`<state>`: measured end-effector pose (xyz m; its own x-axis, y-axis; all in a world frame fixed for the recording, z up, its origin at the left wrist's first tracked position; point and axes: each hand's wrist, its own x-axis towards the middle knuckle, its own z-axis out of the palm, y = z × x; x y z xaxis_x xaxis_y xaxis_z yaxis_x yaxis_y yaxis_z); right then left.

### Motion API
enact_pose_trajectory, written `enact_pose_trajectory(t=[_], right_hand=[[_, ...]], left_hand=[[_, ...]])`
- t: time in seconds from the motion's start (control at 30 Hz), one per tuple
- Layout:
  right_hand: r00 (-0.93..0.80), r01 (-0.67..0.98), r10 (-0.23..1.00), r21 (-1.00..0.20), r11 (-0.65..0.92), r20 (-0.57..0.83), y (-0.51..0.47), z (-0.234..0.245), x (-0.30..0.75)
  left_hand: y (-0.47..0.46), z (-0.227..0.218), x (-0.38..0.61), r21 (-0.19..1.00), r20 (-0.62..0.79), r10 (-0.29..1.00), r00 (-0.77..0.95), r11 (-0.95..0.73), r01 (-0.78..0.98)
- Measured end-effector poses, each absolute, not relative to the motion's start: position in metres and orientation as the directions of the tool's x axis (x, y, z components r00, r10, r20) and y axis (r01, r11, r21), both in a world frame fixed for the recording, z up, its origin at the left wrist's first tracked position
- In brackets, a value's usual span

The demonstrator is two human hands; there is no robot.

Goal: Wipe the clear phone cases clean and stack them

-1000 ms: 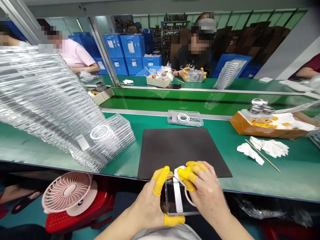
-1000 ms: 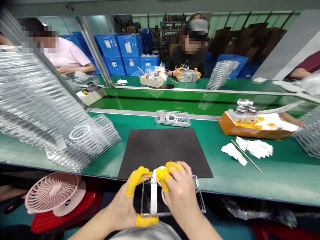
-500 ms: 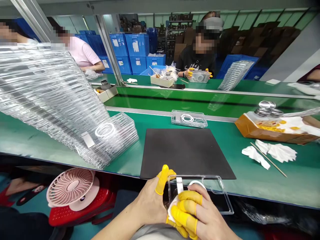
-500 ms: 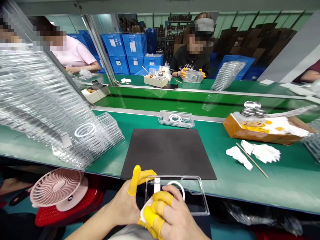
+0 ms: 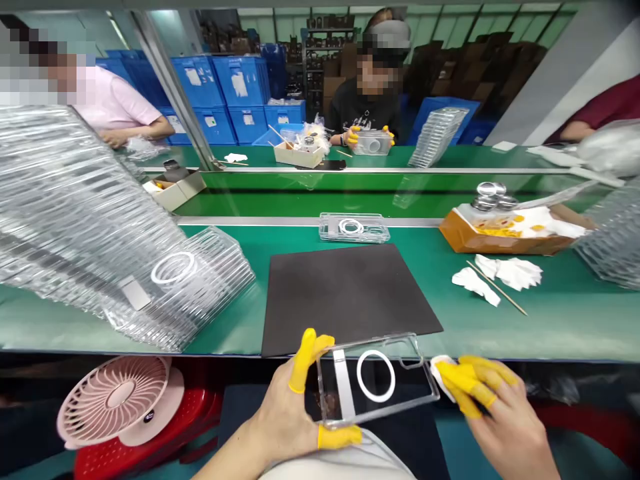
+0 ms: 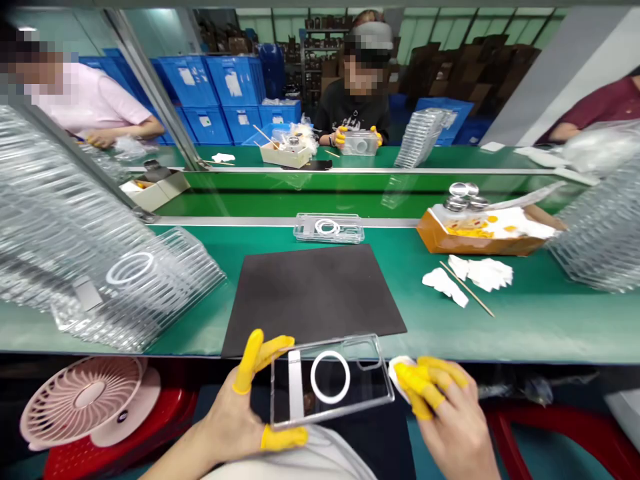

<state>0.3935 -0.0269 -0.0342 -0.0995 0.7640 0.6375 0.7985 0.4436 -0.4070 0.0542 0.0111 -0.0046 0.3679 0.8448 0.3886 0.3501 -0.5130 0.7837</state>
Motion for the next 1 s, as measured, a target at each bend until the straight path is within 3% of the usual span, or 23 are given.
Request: enact_pose_trajectory(t=[0.07, 0.17, 0.27, 0.37, 0.5, 0.63, 0.8, 0.9, 1.0], right_hand=[[0.117, 0.736, 0.805, -0.595, 0.323, 0.582, -0.026, -0.037, 0.399], [0.371, 0.498, 0.818, -0.838, 0.223, 0.438, -0.019, -0.034, 0.394], [0.431, 0.318, 0.834, -0.923, 0.219, 0.346, -0.008, -0.026, 0.38], [0.389, 0.295, 0.861, -0.93, 0.221, 0.328, 0.001, -0.019, 0.368], [0.343, 0.318, 0.878, -0.921, 0.225, 0.333, 0.009, -0.017, 0.364], [0.284, 0.391, 0.88, -0.884, 0.256, 0.381, 0.014, -0.004, 0.359], [-0.057, 0.649, 0.773, -0.565, 0.509, 0.632, 0.018, 0.026, 0.302], [-0.259, 0.655, 0.703, -0.415, 0.632, 0.662, 0.012, 0.031, 0.269], [-0.297, 0.68, 0.698, -0.369, 0.633, 0.651, 0.0, 0.021, 0.276]], left_hand=[[0.003, -0.009, 0.05, 0.804, 0.368, 0.847, 0.383, -0.497, 0.327], [-0.007, -0.013, 0.042, 0.839, 0.325, 0.859, 0.396, -0.455, 0.297], [-0.012, -0.019, 0.035, 0.895, 0.222, 0.912, 0.346, -0.331, 0.299], [-0.011, -0.028, 0.03, 0.91, 0.23, 0.925, 0.302, -0.314, 0.27], [-0.011, -0.036, 0.025, 0.9, 0.286, 0.924, 0.254, -0.35, 0.26], [-0.01, -0.029, 0.023, 0.856, 0.278, 0.936, 0.218, -0.344, 0.386], [-0.006, -0.019, 0.025, 0.803, 0.308, 0.916, 0.256, -0.395, 0.447], [-0.005, -0.018, 0.025, 0.792, 0.275, 0.925, 0.263, -0.373, 0.483], [-0.006, -0.018, 0.024, 0.739, 0.245, 0.931, 0.272, -0.361, 0.569]])
